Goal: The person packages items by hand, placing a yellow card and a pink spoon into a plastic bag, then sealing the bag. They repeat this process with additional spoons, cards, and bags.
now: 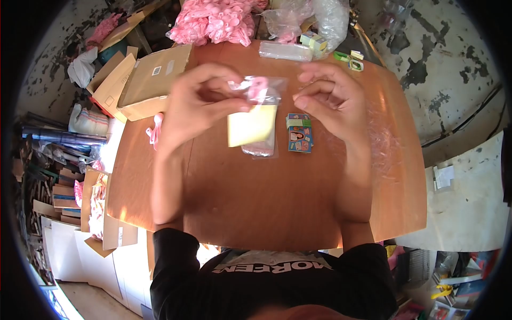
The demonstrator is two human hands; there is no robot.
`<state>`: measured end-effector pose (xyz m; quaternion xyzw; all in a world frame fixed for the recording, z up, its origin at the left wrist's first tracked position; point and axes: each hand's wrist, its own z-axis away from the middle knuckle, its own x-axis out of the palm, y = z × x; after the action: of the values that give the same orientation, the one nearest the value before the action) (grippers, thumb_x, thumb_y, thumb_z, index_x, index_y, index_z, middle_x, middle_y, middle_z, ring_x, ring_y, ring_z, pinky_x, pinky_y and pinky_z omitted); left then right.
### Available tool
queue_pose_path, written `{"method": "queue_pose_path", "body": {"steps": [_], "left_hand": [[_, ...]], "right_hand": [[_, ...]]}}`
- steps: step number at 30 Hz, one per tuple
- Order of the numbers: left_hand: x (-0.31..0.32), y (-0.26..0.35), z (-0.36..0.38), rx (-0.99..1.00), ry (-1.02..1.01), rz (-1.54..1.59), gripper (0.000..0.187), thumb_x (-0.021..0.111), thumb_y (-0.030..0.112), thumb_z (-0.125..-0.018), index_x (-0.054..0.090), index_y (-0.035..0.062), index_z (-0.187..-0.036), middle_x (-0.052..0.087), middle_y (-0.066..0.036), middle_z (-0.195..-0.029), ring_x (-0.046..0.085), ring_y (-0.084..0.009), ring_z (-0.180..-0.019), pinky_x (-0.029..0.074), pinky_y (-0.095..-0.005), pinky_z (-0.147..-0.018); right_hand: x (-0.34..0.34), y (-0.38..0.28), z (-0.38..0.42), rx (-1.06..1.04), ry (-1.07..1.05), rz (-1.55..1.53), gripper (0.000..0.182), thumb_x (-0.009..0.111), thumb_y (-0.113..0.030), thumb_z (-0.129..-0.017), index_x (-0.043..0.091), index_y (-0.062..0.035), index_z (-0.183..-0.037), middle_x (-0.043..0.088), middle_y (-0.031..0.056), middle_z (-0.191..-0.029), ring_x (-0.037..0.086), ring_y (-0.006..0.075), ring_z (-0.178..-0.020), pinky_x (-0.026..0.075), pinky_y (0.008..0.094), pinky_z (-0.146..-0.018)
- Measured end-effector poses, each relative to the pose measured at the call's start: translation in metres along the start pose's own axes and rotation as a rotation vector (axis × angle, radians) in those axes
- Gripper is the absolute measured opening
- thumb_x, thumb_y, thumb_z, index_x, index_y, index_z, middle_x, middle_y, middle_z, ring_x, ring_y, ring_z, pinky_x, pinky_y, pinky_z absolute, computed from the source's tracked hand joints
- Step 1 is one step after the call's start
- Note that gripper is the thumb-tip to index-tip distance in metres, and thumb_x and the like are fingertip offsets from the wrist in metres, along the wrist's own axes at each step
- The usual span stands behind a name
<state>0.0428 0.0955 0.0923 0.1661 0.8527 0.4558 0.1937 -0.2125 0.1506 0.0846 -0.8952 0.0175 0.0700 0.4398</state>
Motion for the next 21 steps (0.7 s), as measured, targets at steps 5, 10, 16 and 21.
{"method": "queue_pose_path", "body": {"steps": [5,10,16,21], "left_hand": [[-0.091,0.079,0.129,0.136,0.380,-0.551,0.033,0.071,-0.012,-0.077,0.062,-0.0026,-0.107,0.064,-0.013,-0.100,0.066,-0.0222,-0.091,0.057,-0.0302,-0.078],[-0.146,0.105,0.305,-0.478,1.007,-1.016,0.026,0.063,0.001,-0.088,0.063,-0.0047,-0.113,0.069,-0.012,-0.096,0.066,-0.0159,-0.085,0.056,-0.0282,-0.074],[-0.128,-0.068,0.529,-1.074,0.849,-1.057,0.043,0.078,0.007,-0.073,0.063,-0.0005,-0.112,0.066,-0.014,-0.099,0.064,-0.0233,-0.088,0.053,-0.0363,-0.079],[-0.146,-0.056,0.466,-0.677,1.204,-1.327,0.049,0.075,0.014,-0.083,0.056,-0.0001,-0.125,0.061,-0.016,-0.121,0.062,-0.0271,-0.106,0.053,-0.0393,-0.087]], "right_hand": [[-0.013,0.011,-0.002,-0.035,0.117,0.152,0.029,0.073,-0.006,-0.083,0.066,-0.0013,-0.110,0.067,0.0038,-0.094,0.064,0.0075,-0.079,0.050,0.0209,-0.065],[-0.019,0.017,-0.002,0.157,-0.018,0.205,0.027,0.066,-0.006,-0.089,0.063,0.0009,-0.115,0.063,0.0066,-0.105,0.062,0.0108,-0.091,0.052,0.0239,-0.081],[0.015,0.066,-0.007,0.064,-0.233,0.320,0.017,0.070,-0.014,-0.086,0.071,-0.0001,-0.095,0.070,0.0075,-0.080,0.063,0.0112,-0.074,0.050,0.0261,-0.065],[0.049,0.123,0.010,0.223,-0.367,0.711,0.014,0.071,-0.017,-0.077,0.071,-0.0050,-0.085,0.070,0.0117,-0.080,0.068,0.0256,-0.074,0.053,0.0381,-0.068]]}}
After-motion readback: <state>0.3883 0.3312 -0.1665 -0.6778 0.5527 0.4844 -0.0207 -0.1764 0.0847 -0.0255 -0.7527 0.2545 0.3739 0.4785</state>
